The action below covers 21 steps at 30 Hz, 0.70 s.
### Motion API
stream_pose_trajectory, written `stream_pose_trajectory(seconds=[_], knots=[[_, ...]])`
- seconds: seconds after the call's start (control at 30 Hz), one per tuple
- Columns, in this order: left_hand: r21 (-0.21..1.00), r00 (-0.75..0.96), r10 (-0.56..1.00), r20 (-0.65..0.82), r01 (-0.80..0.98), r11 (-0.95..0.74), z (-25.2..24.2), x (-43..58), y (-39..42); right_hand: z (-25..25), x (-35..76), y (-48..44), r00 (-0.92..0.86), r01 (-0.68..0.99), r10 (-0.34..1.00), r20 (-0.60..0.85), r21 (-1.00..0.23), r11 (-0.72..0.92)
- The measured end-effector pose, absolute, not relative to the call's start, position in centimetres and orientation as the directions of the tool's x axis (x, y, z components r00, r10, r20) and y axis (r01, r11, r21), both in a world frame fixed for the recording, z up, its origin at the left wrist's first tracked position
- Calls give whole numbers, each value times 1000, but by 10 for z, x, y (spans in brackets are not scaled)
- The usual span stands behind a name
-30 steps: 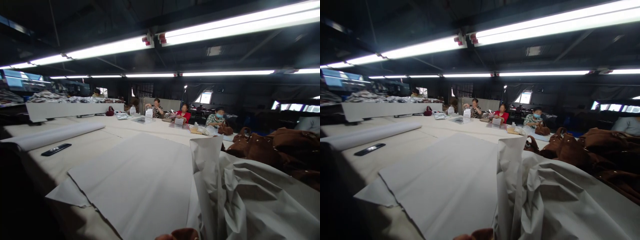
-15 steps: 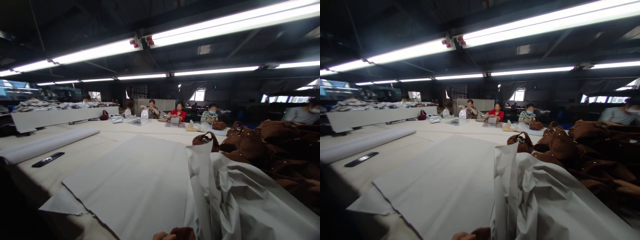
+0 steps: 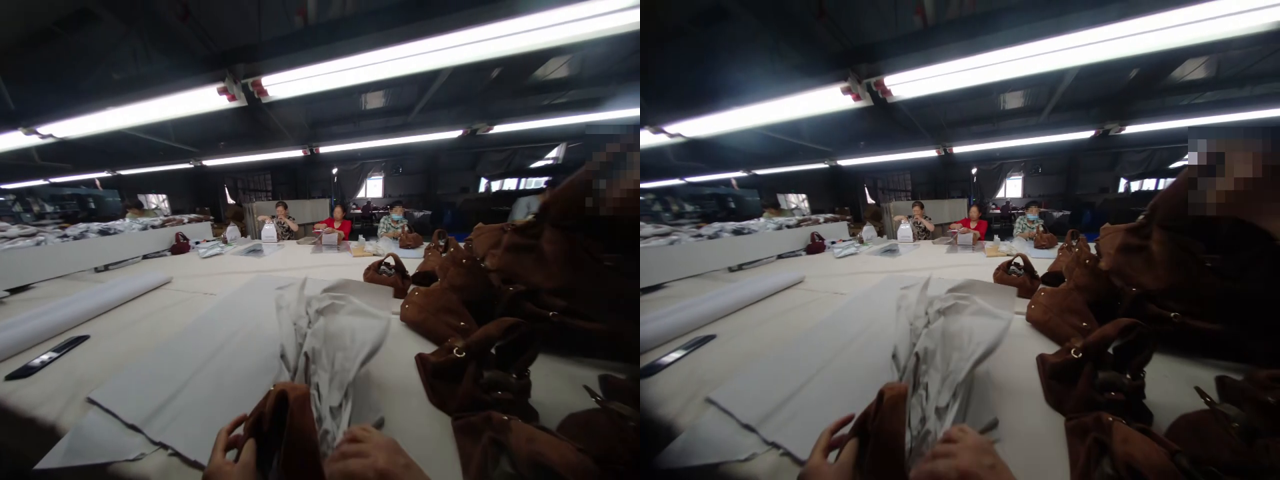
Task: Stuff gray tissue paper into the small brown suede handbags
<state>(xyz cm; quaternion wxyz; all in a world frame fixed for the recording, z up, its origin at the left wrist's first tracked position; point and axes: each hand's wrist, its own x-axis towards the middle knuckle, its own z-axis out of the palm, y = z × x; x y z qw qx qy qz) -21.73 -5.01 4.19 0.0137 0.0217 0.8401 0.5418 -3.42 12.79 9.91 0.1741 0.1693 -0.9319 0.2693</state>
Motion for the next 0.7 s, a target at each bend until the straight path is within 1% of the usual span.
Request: stream_pose_trajectory(seconds=[0.03,0.07,0.1,0.13,0.17,0.23,0.27,0.3,0.33,0.37,0.4,0.43,0.47,0.53,0.6,0.63,0.67,0.7], knots=[[938,-996,23,-90,-78,337,38,-216,-53,101,-27,129,-882,-377,-119,456,-531,759],[956,-987,30,-160,-148,254,35,-210,-55,104,-20,128,-881,-332,12,474,-634,698],[965,-977,60,-204,-190,181,32,-202,-55,106,-15,129,-878,-284,138,458,-733,618],[971,-972,96,-213,-199,136,30,-191,-54,109,-12,130,-878,-239,236,416,-809,536],[976,-972,128,-195,-180,123,31,-179,-53,112,-12,133,-881,-195,307,361,-867,459],[983,-973,193,-124,-93,160,37,-158,-50,116,-19,143,-881,-97,413,230,-942,320],[974,-973,220,-69,-18,226,43,-151,-49,118,-24,150,-872,-56,457,175,-963,262],[942,-971,238,-9,72,327,49,-147,-49,120,-29,156,-856,-29,499,136,-976,216],[878,-966,253,57,169,447,55,-146,-49,122,-32,161,-832,-13,543,112,-983,183],[783,-954,272,123,262,565,61,-147,-49,126,-33,163,-808,-19,578,118,-985,174],[667,-936,300,183,343,662,66,-151,-49,130,-32,162,-782,-51,603,159,-980,192],[564,-919,323,227,395,725,71,-156,-48,135,-28,159,-751,-101,620,228,-967,233],[507,-905,339,258,425,750,74,-163,-45,140,-24,153,-716,-159,622,316,-942,295],[481,-877,378,298,480,734,80,-176,-35,148,-13,139,-642,-259,574,507,-849,460],[486,-838,453,306,546,682,84,-186,-22,151,-6,131,-583,-293,481,654,-722,626],[483,-814,495,304,579,656,86,-189,-16,150,-6,133,-569,-285,447,691,-675,681],[474,-794,528,301,605,640,88,-190,-11,147,-8,138,-564,-265,440,699,-658,705],[462,-784,545,298,618,636,89,-189,-8,143,-13,146,-580,-232,471,665,-689,687]])
